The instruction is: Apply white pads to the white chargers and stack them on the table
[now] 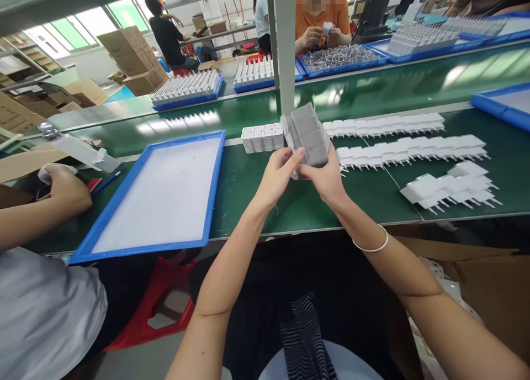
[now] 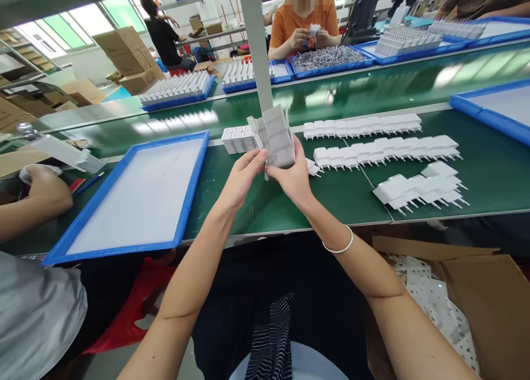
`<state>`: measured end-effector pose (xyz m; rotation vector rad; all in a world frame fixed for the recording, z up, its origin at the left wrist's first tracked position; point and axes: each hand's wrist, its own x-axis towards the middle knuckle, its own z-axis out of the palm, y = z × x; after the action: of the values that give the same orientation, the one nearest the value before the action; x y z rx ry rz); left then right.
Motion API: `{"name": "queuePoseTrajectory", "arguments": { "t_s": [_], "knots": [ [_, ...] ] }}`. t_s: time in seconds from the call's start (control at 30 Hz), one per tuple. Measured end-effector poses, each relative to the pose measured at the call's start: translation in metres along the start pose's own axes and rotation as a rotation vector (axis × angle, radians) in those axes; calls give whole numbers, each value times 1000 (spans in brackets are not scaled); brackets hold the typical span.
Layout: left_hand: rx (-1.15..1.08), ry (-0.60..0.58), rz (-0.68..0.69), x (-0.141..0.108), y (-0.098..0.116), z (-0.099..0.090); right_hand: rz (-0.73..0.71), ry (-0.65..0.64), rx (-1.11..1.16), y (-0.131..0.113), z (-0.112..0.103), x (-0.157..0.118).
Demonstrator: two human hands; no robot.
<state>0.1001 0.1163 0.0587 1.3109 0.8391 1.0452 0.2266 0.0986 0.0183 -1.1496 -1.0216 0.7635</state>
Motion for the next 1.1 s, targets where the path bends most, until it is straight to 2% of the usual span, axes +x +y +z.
{"name": "queuePoseTrajectory", "arguments": {
  "t_s": [0.1, 0.23, 0.33, 0.43, 0.53, 0.6, 0.67, 0.77, 0.87, 0.97, 1.1],
  "knots": [
    [-276, -80, 2, 0, -13, 2, -250, 40, -436, -3, 3, -10],
    [-539, -70, -127, 2, -22, -6, -292, -99, -966, -13, 13, -25],
    [-597, -52, -201, 2, -21, -19, -299, -224, -1110, -20, 19, -29],
    [-497, -33, -261, 2, -24, -32, -208, -363, -1018, -23, 18, -23],
    [-315, -15, -302, 3, -30, -40, -56, -503, -695, -22, 11, -10],
    [-213, -23, -321, 7, -30, -41, 12, -525, -442, -20, 7, 3],
    [-179, -38, -300, 15, -24, -37, 73, -464, -242, -20, 3, 18],
    [-203, -121, -216, 39, -3, -24, 251, -327, -26, -30, -6, 47],
    [-203, -226, -206, 74, 20, -5, 356, -336, 109, -42, -21, 80],
    [-118, -270, -230, 108, 30, 11, 368, -286, 101, -45, -33, 109],
    [-35, -163, -279, 132, 16, 15, 444, -174, -8, -32, -33, 130]
  ]
}}
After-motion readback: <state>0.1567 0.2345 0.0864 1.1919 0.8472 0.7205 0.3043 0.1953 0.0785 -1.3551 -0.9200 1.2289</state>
